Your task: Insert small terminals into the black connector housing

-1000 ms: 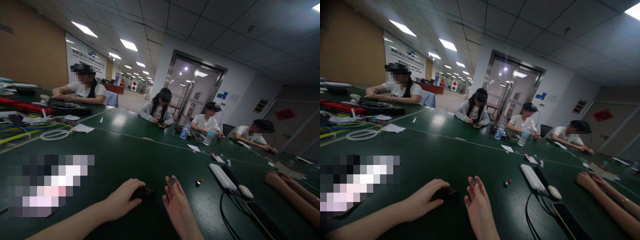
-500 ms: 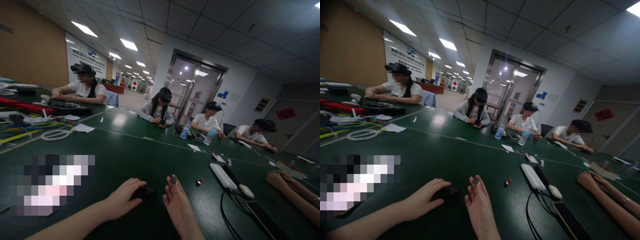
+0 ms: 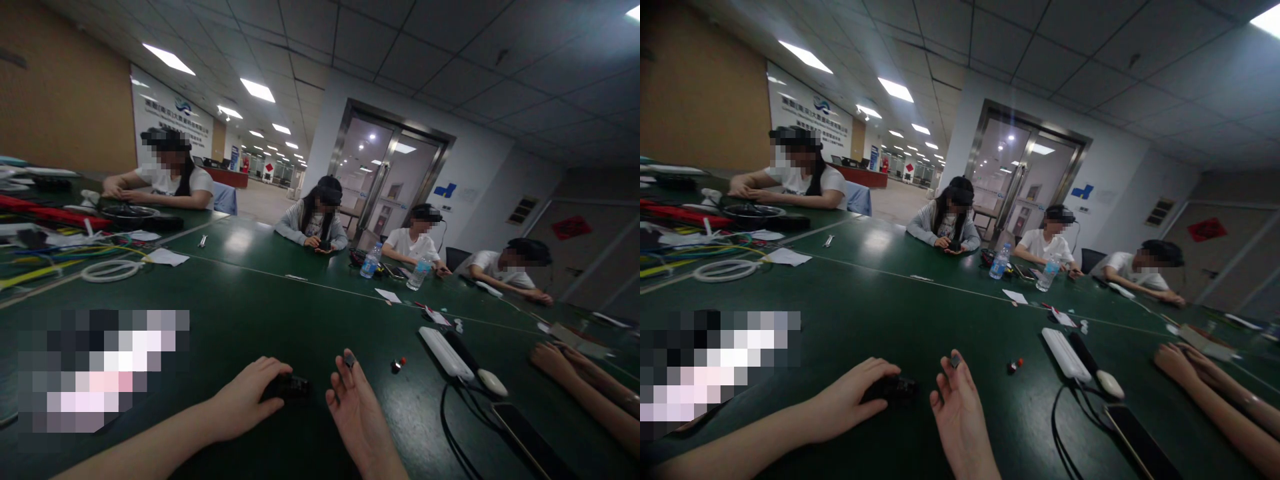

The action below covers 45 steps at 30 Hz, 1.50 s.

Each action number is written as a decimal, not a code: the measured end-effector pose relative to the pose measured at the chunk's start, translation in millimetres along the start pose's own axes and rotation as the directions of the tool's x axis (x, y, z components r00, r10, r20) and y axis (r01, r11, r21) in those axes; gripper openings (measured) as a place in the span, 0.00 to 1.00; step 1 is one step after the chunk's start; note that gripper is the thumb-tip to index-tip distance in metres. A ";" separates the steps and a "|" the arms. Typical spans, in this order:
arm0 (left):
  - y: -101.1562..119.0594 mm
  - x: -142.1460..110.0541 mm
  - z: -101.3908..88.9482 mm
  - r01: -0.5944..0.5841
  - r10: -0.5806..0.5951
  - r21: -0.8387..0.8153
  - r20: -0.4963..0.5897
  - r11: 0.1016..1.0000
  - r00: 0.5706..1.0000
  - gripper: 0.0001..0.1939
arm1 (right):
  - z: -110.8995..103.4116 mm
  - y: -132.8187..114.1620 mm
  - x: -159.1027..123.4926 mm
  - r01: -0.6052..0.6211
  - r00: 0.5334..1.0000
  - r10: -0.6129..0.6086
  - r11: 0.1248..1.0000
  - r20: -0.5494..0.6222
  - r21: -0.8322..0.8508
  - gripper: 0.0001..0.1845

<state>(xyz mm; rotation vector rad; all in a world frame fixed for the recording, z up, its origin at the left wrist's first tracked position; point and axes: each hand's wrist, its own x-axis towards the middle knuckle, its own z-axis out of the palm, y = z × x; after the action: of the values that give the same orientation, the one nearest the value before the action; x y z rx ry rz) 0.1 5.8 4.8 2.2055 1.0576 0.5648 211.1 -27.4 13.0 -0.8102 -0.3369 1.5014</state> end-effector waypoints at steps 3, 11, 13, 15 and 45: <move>-0.2 0.2 0.4 0.000 0.000 0.014 0.003 1.000 1.000 0.20 | 0.3 0.0 -1.0 0.003 1.000 -0.003 1.000 -0.002 0.001 0.16; 4.7 -0.2 -1.9 0.023 -0.023 0.007 0.015 1.000 1.000 0.20 | -4.9 1.9 1.7 0.019 0.999 -0.020 0.999 0.033 0.033 0.17; 5.4 -0.5 -2.5 0.025 -0.025 0.009 0.018 1.000 1.000 0.20 | -5.5 2.3 2.5 0.025 0.999 -0.027 0.999 0.033 0.036 0.18; 5.2 -0.7 -2.5 0.024 -0.024 0.012 0.018 1.000 1.000 0.20 | -5.7 2.6 2.9 0.031 0.999 -0.033 0.999 0.037 0.037 0.18; -0.7 -0.5 0.5 0.004 -0.005 0.005 0.011 1.000 1.000 0.22 | -2.8 2.1 2.5 -0.006 1.000 0.007 0.998 -0.014 0.068 0.16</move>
<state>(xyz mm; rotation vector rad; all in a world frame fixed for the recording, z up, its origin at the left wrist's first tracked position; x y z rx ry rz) -0.3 5.6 3.9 2.2080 1.0596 0.5482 211.7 -26.0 9.0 -0.7687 -0.2714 1.5049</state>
